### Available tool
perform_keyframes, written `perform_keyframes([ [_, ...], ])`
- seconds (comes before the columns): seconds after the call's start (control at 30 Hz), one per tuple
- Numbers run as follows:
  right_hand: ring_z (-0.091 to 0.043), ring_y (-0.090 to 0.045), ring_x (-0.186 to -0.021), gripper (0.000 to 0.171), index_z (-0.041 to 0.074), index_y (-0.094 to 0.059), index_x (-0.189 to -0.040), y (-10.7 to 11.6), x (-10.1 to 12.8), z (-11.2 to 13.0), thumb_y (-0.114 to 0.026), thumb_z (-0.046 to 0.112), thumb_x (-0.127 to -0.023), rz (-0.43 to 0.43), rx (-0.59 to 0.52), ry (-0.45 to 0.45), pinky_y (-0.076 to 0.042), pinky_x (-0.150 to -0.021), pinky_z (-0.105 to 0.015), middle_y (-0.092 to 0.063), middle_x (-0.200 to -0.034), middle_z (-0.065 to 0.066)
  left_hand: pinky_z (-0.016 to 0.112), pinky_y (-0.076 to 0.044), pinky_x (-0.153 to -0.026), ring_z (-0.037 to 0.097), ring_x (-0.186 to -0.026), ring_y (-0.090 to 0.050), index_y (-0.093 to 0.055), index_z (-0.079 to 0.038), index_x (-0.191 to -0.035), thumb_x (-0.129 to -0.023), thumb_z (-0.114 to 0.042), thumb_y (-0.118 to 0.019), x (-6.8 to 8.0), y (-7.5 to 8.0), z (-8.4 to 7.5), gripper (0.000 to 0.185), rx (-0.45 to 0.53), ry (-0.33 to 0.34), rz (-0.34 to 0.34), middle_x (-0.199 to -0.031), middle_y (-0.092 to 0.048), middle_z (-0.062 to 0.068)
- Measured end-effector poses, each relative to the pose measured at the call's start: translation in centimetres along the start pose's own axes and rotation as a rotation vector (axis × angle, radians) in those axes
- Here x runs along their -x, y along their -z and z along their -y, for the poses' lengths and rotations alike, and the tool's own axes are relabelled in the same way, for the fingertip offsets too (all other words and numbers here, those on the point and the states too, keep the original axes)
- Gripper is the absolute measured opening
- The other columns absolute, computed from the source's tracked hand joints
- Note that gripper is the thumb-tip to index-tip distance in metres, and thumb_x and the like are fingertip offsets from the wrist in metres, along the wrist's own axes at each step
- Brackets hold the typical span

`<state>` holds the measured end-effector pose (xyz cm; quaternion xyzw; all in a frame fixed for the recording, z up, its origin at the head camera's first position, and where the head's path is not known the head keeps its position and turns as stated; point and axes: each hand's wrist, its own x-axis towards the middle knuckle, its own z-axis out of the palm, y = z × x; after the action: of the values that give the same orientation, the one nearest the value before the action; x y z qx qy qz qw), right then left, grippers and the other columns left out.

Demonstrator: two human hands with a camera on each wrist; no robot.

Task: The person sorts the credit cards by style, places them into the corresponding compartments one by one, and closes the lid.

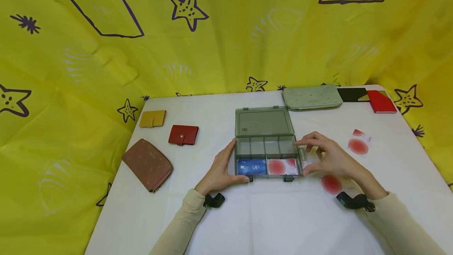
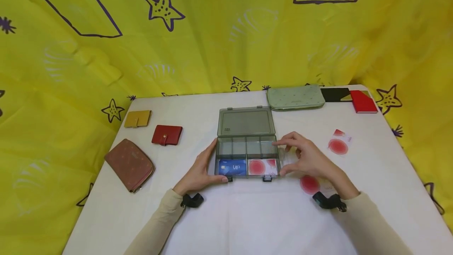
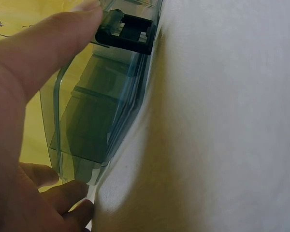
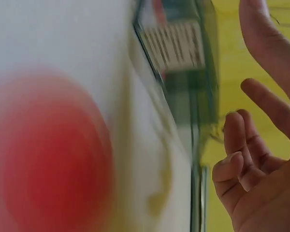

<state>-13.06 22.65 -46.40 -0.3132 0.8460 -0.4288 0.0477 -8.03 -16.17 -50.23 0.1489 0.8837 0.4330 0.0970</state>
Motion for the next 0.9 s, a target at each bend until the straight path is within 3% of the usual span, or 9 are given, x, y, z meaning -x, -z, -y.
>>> perform_keyframes([
  [0.2,-0.002,-0.057,-0.1,0.076,0.012,-0.07,-0.137,5.8,1.0,-3.6,-0.1,0.011,-0.068,-0.059,0.119,-0.13,-0.048,-0.076,-0.018,-0.065,-0.124,0.012,0.064,-0.02,-0.129,0.037,-0.162,-0.021,-0.008,-0.019,-0.173,-0.079,-0.039,-0.095,-0.1,0.1,-0.1,0.13,0.001,0.005,0.001,-0.178,-0.019,0.009],
  [0.27,0.002,-0.055,-0.099,0.073,0.011,-0.069,-0.138,7.6,1.7,-5.2,-0.099,0.014,-0.072,-0.047,0.151,-0.198,-0.049,-0.075,-0.016,-0.065,-0.125,0.01,0.064,-0.02,-0.129,0.037,-0.162,-0.02,-0.007,-0.019,-0.173,-0.079,-0.039,-0.094,-0.1,0.1,-0.2,0.13,-0.003,0.007,0.001,-0.178,-0.018,0.009],
  [0.37,-0.003,-0.055,-0.099,0.069,0.011,-0.068,-0.14,9.6,2.7,-7.2,-0.097,0.021,-0.077,-0.016,0.204,-0.314,-0.05,-0.073,-0.02,-0.067,-0.125,-0.005,0.066,-0.022,-0.128,0.04,-0.162,-0.021,-0.008,-0.018,-0.173,-0.079,-0.038,-0.095,-0.1,0.2,-0.2,0.129,-0.006,0.003,-0.001,-0.178,-0.019,0.011],
  [0.47,-0.023,-0.056,-0.11,0.072,0.008,-0.064,-0.143,10.9,3.6,-8.6,-0.094,0.031,-0.082,0.035,0.269,-0.405,-0.055,-0.085,-0.041,-0.066,-0.13,-0.024,0.068,-0.023,-0.127,0.041,-0.161,-0.021,-0.009,-0.018,-0.173,-0.079,-0.038,-0.095,0.0,0.2,-0.1,0.129,-0.004,0.003,-0.003,-0.177,-0.02,0.012],
  [0.57,-0.047,-0.051,-0.119,0.077,0.003,-0.06,-0.146,11.8,4.3,-9.4,-0.091,0.038,-0.084,0.087,0.313,-0.481,-0.048,-0.094,-0.067,-0.059,-0.136,-0.035,0.067,-0.022,-0.127,0.041,-0.161,-0.021,-0.009,-0.019,-0.173,-0.079,-0.039,-0.095,0.0,0.1,0.0,0.129,0.002,0.008,0.001,-0.178,-0.02,0.011],
  [0.63,-0.052,-0.049,-0.12,0.078,0.001,-0.058,-0.145,12.2,4.6,-9.8,-0.09,0.037,-0.085,0.106,0.327,-0.509,-0.044,-0.094,-0.073,-0.057,-0.135,-0.037,0.067,-0.022,-0.127,0.04,-0.161,-0.021,-0.009,-0.02,-0.173,-0.079,-0.038,-0.095,0.0,0.0,0.1,0.129,0.001,0.008,0.001,-0.178,-0.02,0.011],
  [0.7,-0.051,-0.051,-0.118,0.076,-0.001,-0.058,-0.144,12.4,4.7,-10.0,-0.091,0.035,-0.085,0.111,0.329,-0.523,-0.048,-0.093,-0.067,-0.059,-0.132,-0.036,0.066,-0.022,-0.128,0.04,-0.161,-0.021,-0.008,-0.02,-0.173,-0.079,-0.038,-0.095,0.1,0.0,0.1,0.129,0.001,0.005,0.002,-0.178,-0.02,0.011],
  [0.83,-0.043,-0.056,-0.108,0.079,-0.005,-0.055,-0.14,12.4,4.4,-9.7,-0.092,0.036,-0.083,0.122,0.327,-0.547,-0.05,-0.08,-0.041,-0.064,-0.12,-0.03,0.066,-0.021,-0.128,0.04,-0.161,-0.021,-0.008,-0.02,-0.173,-0.079,-0.038,-0.095,0.1,0.0,0.1,0.129,0.001,0.0,0.003,-0.178,-0.019,0.011],
  [0.9,-0.043,-0.058,-0.104,0.083,-0.008,-0.051,-0.138,12.3,4.2,-9.3,-0.092,0.037,-0.082,0.136,0.322,-0.571,-0.051,-0.078,-0.039,-0.065,-0.116,-0.03,0.065,-0.021,-0.128,0.04,-0.161,-0.021,-0.008,-0.02,-0.173,-0.079,-0.038,-0.095,0.1,0.0,0.0,0.129,-0.001,0.001,0.004,-0.178,-0.019,0.011],
])
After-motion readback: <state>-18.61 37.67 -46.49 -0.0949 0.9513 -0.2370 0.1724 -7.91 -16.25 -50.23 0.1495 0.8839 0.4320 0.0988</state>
